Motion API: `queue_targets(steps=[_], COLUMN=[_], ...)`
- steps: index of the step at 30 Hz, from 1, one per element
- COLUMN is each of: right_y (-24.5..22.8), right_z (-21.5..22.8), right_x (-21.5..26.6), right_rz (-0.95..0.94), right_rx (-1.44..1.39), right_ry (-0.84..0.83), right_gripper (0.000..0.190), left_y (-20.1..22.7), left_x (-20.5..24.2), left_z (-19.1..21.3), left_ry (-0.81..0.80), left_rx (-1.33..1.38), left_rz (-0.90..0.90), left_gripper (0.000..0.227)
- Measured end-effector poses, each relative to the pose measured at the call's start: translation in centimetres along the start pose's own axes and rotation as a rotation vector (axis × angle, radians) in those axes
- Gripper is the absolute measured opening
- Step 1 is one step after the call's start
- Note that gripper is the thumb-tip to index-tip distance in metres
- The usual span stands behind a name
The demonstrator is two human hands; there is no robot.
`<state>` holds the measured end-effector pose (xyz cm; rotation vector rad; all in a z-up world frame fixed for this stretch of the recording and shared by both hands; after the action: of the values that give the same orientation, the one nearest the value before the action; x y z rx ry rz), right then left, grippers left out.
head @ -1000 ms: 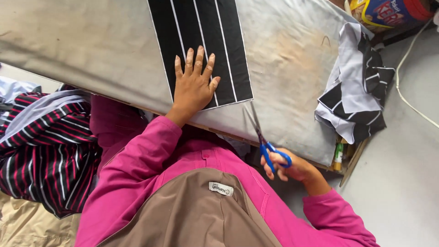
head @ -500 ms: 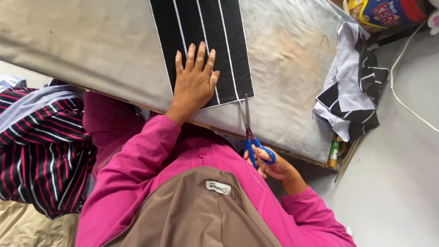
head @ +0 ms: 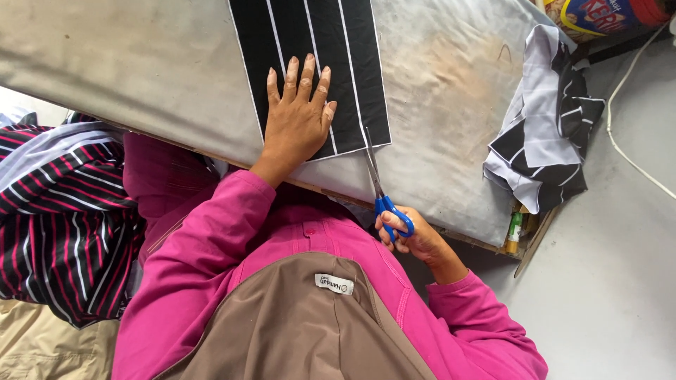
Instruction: The person cuts a black and white striped fabric into strips using blue-handled scissors on a table. They repeatedly cut along the white lines, separate the strips, and move the cut pieces aside.
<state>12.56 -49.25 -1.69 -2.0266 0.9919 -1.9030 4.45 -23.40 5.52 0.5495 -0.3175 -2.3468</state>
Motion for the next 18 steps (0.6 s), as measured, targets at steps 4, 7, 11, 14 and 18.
queue_targets(steps=[4, 7, 11, 14, 18], right_y=[-0.4, 0.4, 0.0, -0.5, -0.5], right_z=[-0.2, 0.0, 0.4, 0.1, 0.2], right_x=[0.1, 0.0, 0.3, 0.8, 0.5], right_rz=[0.024, 0.019, 0.071, 0.06, 0.055], right_rx=[0.012, -0.015, -0.052, -0.046, -0.064], right_ry=[0.043, 0.069, 0.162, 0.189, 0.178], right_gripper=[0.035, 0.036, 0.034, 0.032, 0.033], left_y=[0.6, 1.0, 0.8, 0.7, 0.7], left_x=[0.4, 1.3, 1.9, 2.0, 1.9], left_z=[0.1, -0.2, -2.3, -2.3, -2.4], left_ry=[0.017, 0.004, -0.156, -0.191, -0.222], left_rx=[-0.003, -0.022, 0.142, 0.156, 0.154], left_rz=[0.004, 0.048, 0.073, 0.09, 0.099], left_gripper=[0.047, 0.051, 0.051, 0.052, 0.052])
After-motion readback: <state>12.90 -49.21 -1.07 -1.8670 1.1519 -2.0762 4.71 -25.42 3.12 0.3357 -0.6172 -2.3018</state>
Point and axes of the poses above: each hand's wrist, its own x-axis away from the middle knuckle, its own z-axis out of the back of the hand, y = z × x, the point moved 10 cm from there along -x, towards the middle knuckle
